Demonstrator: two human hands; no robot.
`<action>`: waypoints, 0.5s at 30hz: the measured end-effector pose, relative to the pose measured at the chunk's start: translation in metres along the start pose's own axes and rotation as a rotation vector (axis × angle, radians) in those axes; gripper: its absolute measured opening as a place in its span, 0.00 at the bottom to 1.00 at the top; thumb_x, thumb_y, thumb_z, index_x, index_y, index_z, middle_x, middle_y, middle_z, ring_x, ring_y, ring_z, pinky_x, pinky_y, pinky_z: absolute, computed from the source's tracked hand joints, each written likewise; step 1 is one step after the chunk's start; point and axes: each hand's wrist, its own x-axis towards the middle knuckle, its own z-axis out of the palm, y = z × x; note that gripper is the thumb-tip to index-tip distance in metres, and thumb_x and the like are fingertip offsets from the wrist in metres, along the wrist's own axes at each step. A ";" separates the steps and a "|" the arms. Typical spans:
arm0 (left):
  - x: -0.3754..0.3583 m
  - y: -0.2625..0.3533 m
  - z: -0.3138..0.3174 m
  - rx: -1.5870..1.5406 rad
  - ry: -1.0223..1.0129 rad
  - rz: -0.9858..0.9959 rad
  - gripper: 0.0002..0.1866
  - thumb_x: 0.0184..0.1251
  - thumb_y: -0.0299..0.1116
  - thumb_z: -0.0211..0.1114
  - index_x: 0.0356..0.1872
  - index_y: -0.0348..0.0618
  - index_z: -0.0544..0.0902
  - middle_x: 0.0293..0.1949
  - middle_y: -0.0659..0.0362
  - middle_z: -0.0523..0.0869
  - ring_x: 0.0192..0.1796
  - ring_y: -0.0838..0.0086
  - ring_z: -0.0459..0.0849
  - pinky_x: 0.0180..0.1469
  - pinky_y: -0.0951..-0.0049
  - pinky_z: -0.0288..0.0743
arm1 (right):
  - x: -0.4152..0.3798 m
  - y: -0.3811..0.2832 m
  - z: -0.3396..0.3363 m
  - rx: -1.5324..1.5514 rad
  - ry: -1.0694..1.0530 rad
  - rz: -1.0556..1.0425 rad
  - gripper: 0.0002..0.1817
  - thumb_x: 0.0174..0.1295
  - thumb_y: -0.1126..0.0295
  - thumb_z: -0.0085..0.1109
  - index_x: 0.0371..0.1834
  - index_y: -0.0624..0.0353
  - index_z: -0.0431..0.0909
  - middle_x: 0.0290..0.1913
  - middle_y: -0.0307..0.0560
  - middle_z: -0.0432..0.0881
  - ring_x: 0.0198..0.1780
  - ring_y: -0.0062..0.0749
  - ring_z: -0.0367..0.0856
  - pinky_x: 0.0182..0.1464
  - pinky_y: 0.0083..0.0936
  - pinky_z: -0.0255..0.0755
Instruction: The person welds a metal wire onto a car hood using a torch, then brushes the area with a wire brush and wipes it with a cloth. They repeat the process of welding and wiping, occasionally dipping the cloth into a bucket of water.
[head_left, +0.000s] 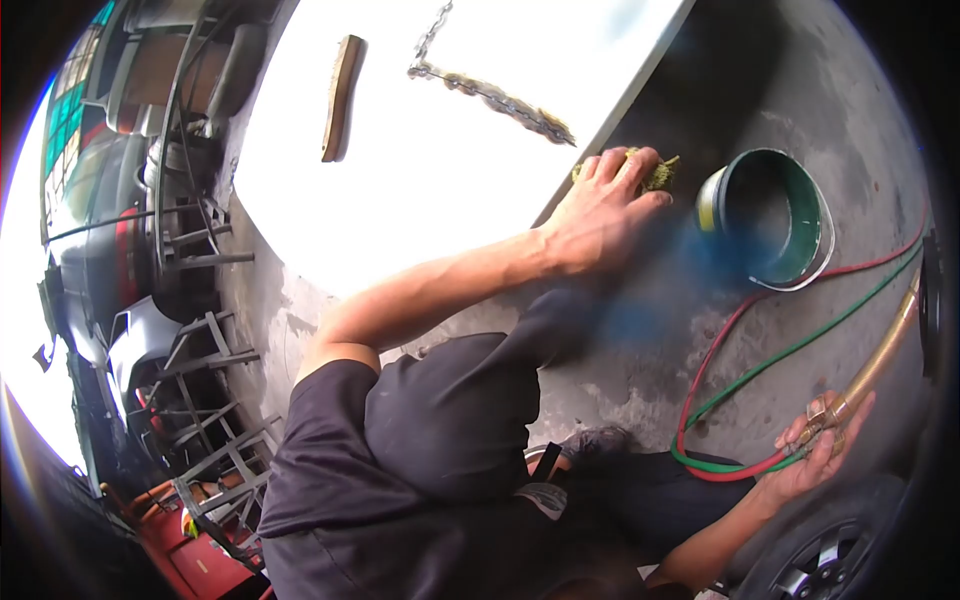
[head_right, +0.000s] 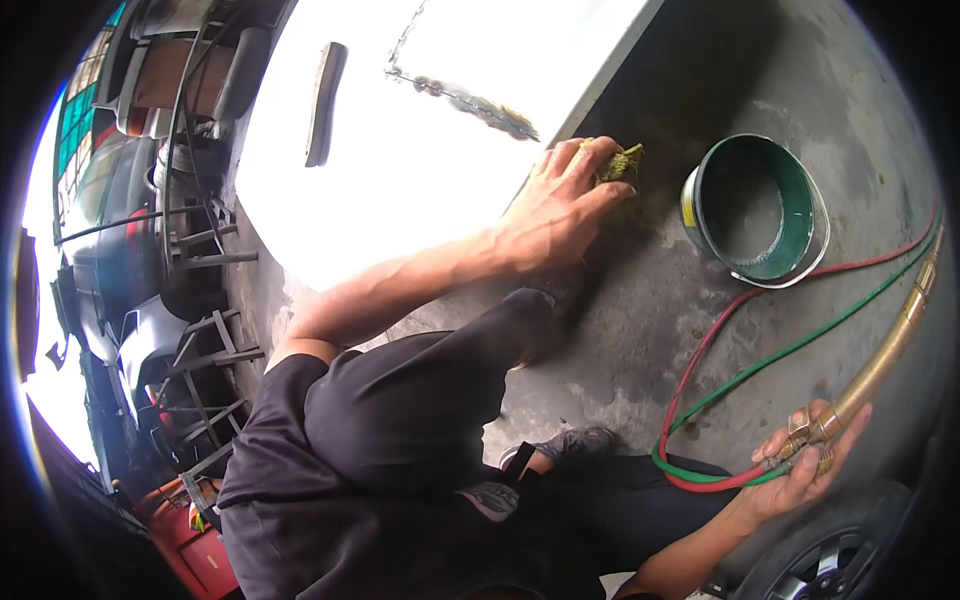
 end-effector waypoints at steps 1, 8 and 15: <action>-0.002 -0.007 0.000 0.052 0.030 0.020 0.26 0.53 0.23 0.66 0.58 0.46 0.85 0.70 0.42 0.70 0.68 0.43 0.71 0.67 0.42 0.70 | 0.001 0.000 0.001 0.002 -0.002 0.001 0.45 0.71 0.61 0.55 0.86 0.69 0.47 0.49 0.62 0.81 0.26 0.24 0.79 0.17 0.15 0.74; -0.040 -0.239 -0.093 0.220 0.357 -0.296 0.10 0.67 0.20 0.60 0.38 0.40 0.90 0.42 0.52 0.90 0.46 0.61 0.87 0.44 0.63 0.83 | 0.004 -0.001 0.007 -0.007 -0.008 -0.007 0.44 0.71 0.61 0.54 0.85 0.71 0.48 0.50 0.64 0.81 0.24 0.24 0.78 0.16 0.15 0.73; -0.053 -0.126 0.041 0.602 -0.056 0.002 0.25 0.62 0.24 0.61 0.62 0.45 0.82 0.62 0.50 0.82 0.64 0.52 0.78 0.68 0.54 0.70 | 0.003 -0.012 0.023 -0.027 0.122 0.016 0.43 0.70 0.62 0.49 0.85 0.70 0.49 0.50 0.65 0.80 0.22 0.24 0.78 0.13 0.13 0.68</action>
